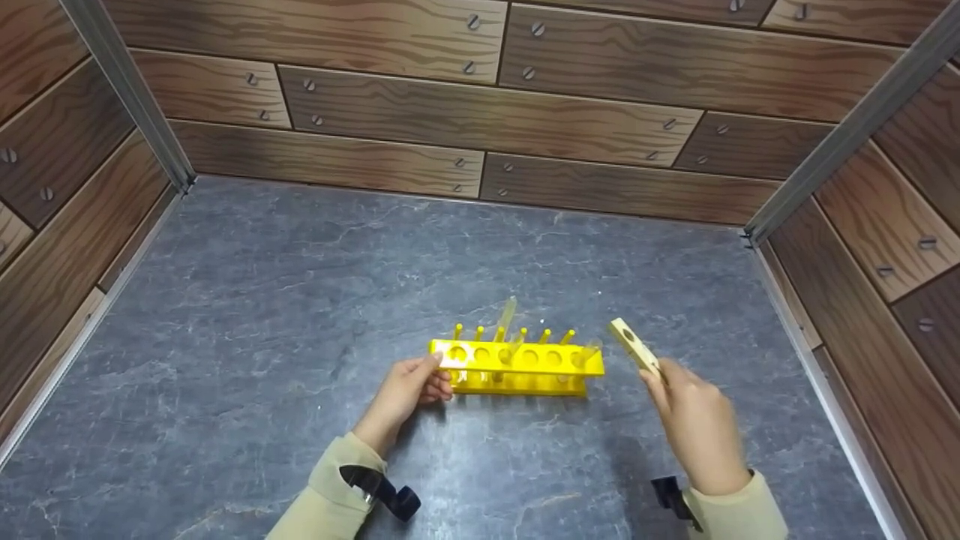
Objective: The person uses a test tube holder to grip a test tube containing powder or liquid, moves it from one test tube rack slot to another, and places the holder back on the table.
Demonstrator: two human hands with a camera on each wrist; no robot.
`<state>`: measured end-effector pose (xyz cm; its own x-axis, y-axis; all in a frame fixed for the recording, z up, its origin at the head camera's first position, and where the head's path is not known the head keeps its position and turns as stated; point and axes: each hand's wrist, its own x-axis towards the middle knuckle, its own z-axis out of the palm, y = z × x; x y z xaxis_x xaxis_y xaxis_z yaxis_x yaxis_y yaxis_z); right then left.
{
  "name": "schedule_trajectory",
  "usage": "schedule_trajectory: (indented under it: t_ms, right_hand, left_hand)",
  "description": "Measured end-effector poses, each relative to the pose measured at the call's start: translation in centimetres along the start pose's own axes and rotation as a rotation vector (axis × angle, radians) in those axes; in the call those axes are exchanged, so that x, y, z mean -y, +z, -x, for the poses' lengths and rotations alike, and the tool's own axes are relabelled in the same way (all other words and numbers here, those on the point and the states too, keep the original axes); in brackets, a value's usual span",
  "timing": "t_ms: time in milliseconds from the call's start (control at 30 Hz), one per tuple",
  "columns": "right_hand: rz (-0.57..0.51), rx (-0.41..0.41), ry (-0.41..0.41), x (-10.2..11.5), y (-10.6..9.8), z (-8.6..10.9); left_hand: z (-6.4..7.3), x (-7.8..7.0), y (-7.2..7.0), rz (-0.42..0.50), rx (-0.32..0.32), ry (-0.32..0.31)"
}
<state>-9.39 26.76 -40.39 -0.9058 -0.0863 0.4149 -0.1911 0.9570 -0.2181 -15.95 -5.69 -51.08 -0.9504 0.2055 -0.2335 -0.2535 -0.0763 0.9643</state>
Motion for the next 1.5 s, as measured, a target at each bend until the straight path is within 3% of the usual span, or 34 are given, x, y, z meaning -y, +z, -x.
schedule_trajectory:
  t_ms: [633, 1200, 1500]
  right_hand:
    - [-0.009, 0.020, 0.000, 0.9, -0.1, -0.2]
    - [-0.026, 0.039, 0.006, 1.8, 0.1, -0.3]
    - [-0.055, 0.026, -0.017, 2.3, 0.2, -0.5]
  left_hand:
    - [-0.3, 0.4, -0.2, 0.041, 0.022, -0.006]
    - [-0.2, 0.2, 0.0, 0.020, 0.000, -0.021]
    - [-0.1, 0.0, 0.1, 0.019, 0.004, 0.014]
